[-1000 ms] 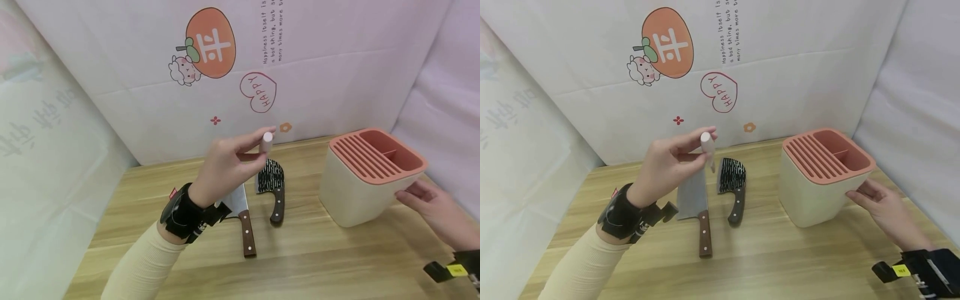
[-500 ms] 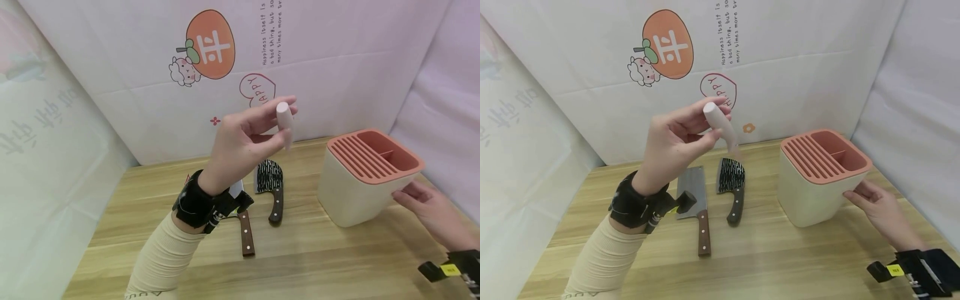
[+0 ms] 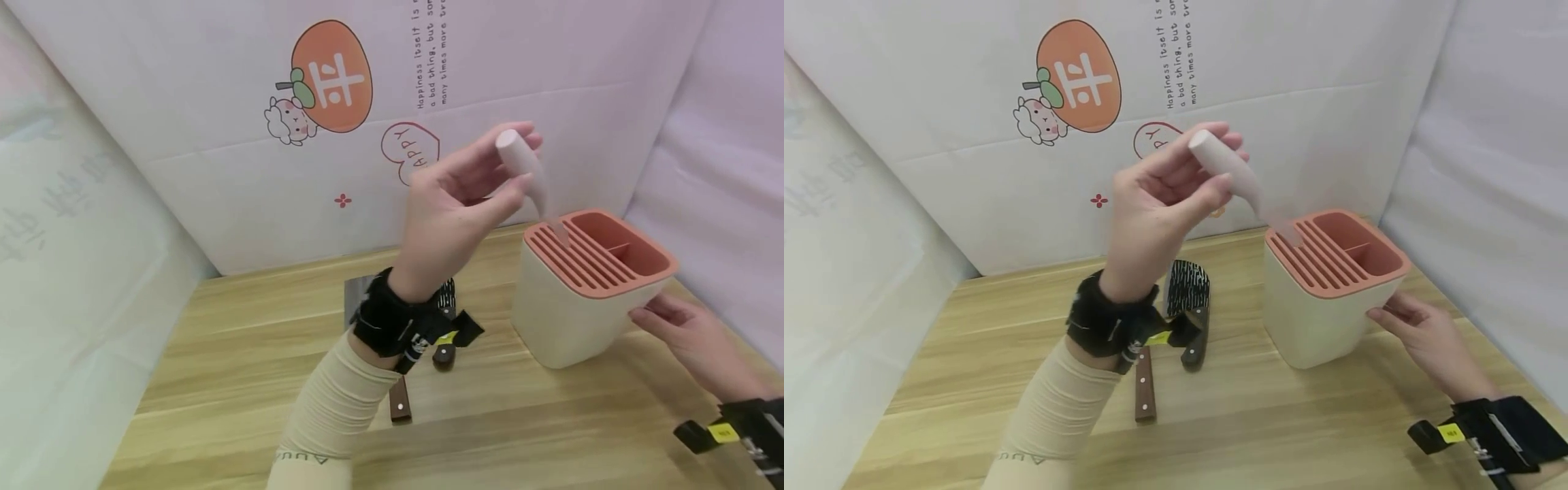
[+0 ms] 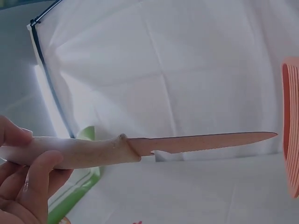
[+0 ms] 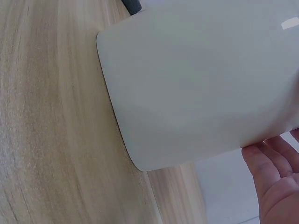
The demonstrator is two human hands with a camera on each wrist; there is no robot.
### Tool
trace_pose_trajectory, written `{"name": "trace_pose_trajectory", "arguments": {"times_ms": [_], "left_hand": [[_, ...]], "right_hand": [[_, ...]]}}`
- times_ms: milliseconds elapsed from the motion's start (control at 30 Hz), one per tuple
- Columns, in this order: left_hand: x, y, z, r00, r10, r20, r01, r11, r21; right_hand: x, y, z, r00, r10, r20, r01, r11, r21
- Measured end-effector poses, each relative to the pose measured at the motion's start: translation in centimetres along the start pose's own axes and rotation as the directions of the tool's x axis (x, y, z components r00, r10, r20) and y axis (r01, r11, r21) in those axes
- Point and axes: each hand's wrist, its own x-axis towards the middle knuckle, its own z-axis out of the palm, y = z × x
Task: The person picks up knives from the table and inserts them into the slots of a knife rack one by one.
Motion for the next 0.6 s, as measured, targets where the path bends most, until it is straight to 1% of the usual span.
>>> {"name": "trace_pose_trajectory", "arguments": {"times_ms": [67,133,167,267,333,400,467,533,600], "left_hand": [[0.2,-0.6,1.2,0.999,-0.034,-0.001,0.033,0.999,-0.031],[0.5,-1.0,2.6,0.998,-0.066,0.001,0.066,0.997,-0.04],[0.7,-1.1,3.2,0.996,-0.093,0.001,0.093,0.995,-0.045],[1.0,-1.7,5.1,0.985,-0.173,0.015,0.174,0.983,-0.057],[1.1,-2.8,6.1,0.976,-0.215,0.038,0.217,0.975,-0.054],[1.2,-4.2,6.9,0.965,-0.254,0.059,0.256,0.967,-0.02],[1.1,-5.7,7.6,0.952,-0.296,0.075,0.294,0.955,0.037],[1.0,-7.1,8.3,0.935,-0.343,0.087,0.336,0.938,0.09],[0.8,-8.3,8.9,0.915,-0.392,0.094,0.377,0.915,0.144]], "right_hand": [[0.1,0.1,0.0,1.0,-0.003,-0.002,0.003,1.0,0.01],[0.0,0.1,-0.1,1.0,0.001,0.002,-0.001,1.0,0.017],[0.0,0.1,-0.1,1.0,0.006,0.006,-0.006,1.0,0.017],[-0.1,0.0,-0.3,0.999,0.022,0.024,-0.022,1.0,0.005],[-0.1,0.0,-0.5,0.999,0.023,0.025,-0.023,1.0,0.001],[-0.1,-0.1,-0.5,1.0,0.01,0.014,-0.01,1.0,-0.012],[0.0,-0.1,-0.5,1.0,-0.02,0.001,0.02,1.0,-0.019],[0.0,-0.1,-0.6,0.999,-0.049,0.008,0.049,0.999,-0.011],[-0.1,0.1,-0.7,0.998,-0.065,0.019,0.065,0.998,0.007]]}}
